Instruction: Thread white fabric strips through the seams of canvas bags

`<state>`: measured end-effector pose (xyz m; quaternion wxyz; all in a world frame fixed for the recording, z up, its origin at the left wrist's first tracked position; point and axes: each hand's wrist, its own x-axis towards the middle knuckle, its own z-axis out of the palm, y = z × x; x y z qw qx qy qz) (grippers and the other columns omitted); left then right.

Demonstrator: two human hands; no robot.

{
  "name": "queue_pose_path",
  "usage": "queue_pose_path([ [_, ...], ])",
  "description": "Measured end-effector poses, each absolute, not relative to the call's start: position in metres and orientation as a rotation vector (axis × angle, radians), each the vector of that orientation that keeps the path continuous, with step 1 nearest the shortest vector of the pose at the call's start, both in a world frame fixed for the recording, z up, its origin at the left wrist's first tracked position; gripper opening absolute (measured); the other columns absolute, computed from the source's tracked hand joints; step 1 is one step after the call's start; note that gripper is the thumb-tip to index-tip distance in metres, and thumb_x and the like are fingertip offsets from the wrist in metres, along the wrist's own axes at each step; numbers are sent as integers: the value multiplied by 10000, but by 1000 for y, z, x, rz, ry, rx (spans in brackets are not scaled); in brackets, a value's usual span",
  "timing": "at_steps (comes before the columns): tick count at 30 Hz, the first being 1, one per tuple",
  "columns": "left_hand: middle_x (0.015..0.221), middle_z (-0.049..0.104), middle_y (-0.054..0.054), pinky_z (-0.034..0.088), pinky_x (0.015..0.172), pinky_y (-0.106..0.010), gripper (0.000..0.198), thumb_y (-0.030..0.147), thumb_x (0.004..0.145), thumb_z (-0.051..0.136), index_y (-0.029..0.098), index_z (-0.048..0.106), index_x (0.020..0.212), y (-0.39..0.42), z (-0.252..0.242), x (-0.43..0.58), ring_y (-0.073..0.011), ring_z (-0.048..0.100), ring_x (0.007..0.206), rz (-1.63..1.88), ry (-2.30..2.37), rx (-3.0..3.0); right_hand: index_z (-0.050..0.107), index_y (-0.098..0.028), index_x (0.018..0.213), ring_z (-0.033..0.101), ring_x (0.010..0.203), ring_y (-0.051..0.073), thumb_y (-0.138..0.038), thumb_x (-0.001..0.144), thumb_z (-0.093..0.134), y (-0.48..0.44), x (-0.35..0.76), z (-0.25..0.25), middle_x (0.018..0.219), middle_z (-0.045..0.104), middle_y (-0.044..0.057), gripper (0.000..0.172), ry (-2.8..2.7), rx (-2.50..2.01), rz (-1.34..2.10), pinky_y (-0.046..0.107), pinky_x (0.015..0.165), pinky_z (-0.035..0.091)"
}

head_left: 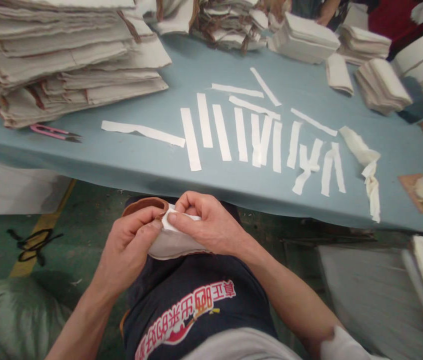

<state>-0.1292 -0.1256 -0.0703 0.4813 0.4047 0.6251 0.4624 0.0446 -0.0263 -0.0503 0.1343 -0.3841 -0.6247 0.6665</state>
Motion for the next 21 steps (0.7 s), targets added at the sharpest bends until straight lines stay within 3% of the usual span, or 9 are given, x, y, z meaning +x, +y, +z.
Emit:
queue_pose_path([
  [3, 690, 660, 26, 432, 541, -239, 294, 358, 963, 534, 199, 712, 791, -122, -59, -123, -139, 572, 579, 1057, 1679, 1277, 582, -224, 857, 443, 584, 100, -478, 907, 710, -28, 44, -54, 671, 539, -69, 288, -1824, -1120, 1912, 222, 534, 330],
  [7, 641, 587, 49, 414, 571, -265, 208, 300, 906, 508, 230, 597, 732, -121, -53, -114, -144, 557, 565, 1033, 1851, 1403, 573, -225, 836, 424, 587, 102, -503, 900, 712, -33, 43, -58, 656, 508, -77, 318, -1806, -1109, 1917, 230, 546, 330],
  [16, 863, 742, -28, 488, 698, -302, 171, 301, 898, 513, 233, 668, 881, -130, -61, -107, -223, 687, 787, 1059, 2048, 1385, 567, -232, 853, 464, 615, 113, -472, 925, 692, -43, 42, -56, 677, 542, -70, 280, -1823, -1154, 1844, 239, 585, 328],
  [21, 776, 708, 2, 447, 605, -287, 136, 278, 903, 507, 254, 617, 826, -134, -55, -104, -184, 623, 636, 1065, 2078, 1413, 566, -235, 850, 505, 631, 122, -445, 906, 704, -47, 41, -52, 687, 581, -61, 257, -1774, -1101, 1876, 242, 602, 356],
])
